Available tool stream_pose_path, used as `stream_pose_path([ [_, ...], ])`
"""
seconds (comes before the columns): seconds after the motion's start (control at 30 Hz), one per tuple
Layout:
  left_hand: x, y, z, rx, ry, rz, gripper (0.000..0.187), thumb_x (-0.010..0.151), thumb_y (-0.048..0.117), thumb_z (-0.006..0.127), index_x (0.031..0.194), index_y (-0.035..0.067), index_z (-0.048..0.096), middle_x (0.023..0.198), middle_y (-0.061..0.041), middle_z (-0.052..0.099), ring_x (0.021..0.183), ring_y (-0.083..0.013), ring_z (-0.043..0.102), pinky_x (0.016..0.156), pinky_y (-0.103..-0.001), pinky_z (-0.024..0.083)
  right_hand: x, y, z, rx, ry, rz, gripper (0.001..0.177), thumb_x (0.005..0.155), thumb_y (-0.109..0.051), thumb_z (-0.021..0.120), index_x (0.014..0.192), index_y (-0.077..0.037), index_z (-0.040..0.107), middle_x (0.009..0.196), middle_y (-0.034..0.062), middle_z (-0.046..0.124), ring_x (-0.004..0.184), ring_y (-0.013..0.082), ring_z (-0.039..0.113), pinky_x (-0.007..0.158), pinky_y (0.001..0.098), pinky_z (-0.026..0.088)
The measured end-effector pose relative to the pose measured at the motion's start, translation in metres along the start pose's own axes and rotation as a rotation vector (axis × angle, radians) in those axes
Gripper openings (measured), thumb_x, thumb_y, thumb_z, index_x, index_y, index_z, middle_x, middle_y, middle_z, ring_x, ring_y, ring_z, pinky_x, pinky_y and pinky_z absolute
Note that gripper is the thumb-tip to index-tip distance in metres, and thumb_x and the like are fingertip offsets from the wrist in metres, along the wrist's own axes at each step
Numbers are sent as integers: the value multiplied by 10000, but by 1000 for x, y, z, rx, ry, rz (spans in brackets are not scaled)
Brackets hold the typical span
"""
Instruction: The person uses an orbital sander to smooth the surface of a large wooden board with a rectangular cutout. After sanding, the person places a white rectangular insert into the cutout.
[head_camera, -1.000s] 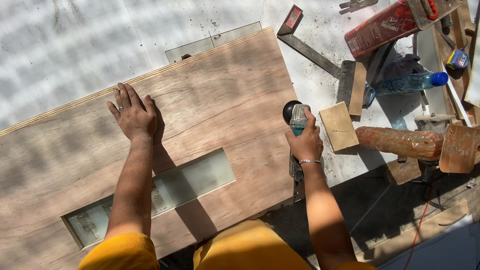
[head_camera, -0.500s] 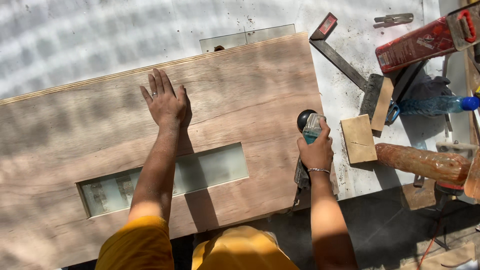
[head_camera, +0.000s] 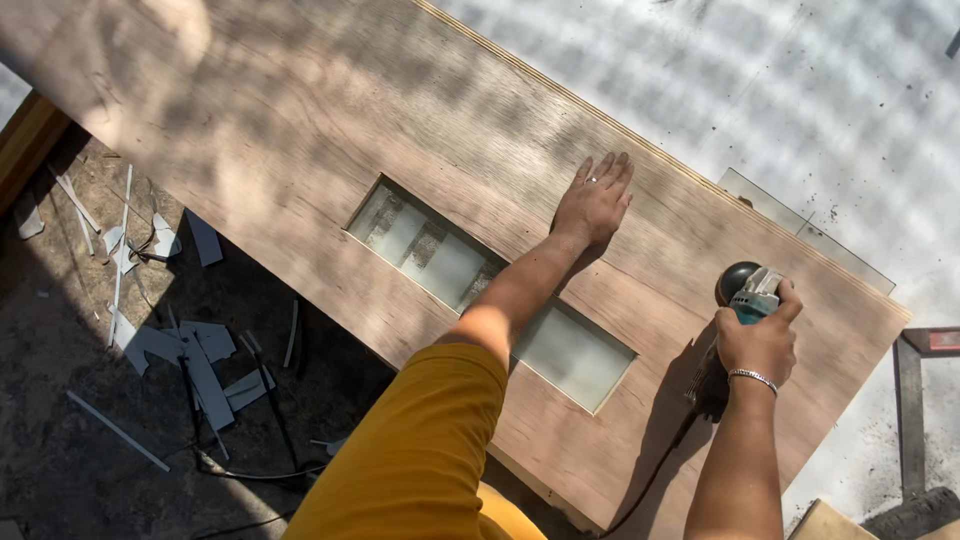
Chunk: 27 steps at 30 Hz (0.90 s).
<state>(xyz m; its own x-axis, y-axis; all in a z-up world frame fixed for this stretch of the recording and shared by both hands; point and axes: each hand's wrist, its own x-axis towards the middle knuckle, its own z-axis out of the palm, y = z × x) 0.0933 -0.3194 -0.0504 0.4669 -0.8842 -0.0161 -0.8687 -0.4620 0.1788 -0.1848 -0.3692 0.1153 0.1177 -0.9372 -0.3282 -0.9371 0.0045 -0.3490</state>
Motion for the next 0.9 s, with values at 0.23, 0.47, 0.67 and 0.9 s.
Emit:
stream_pose_path([
  [0.23,16,-200,-90,12,-166,-107,745,1012,679,198,1654,304,155,1742,-59,81,1606,-300,98,1268,-530,85,-48,93,46,-12,298,90,852,752,-318,780,1514,-132,447,1149,333,691,979,577,645,815,607,467],
  [0.47,47,-340,-163,-37,-202,-235,976,889,836,134,1668,250,88,1752,49,40,1611,-257,-12,1242,-598,-44,-36,129,89,91,660,-152,764,765,-79,906,1403,129,541,1171,322,621,875,454,646,735,490,552],
  [0.67,57,-378,-133,-74,-247,-89,873,972,751,217,1670,237,113,1746,45,52,1599,-230,-20,1242,-576,-32,-57,-167,93,19,105,264,761,842,-307,719,1476,-220,308,1239,252,609,984,539,619,814,593,469],
  [0.9,-62,-487,-175,-143,-289,-60,794,1031,705,285,1673,247,193,1751,-68,167,1619,-275,109,1310,-535,-5,-54,-404,188,-43,-9,-44,772,864,-424,655,1518,-261,278,1350,366,557,1305,547,525,1134,585,365],
])
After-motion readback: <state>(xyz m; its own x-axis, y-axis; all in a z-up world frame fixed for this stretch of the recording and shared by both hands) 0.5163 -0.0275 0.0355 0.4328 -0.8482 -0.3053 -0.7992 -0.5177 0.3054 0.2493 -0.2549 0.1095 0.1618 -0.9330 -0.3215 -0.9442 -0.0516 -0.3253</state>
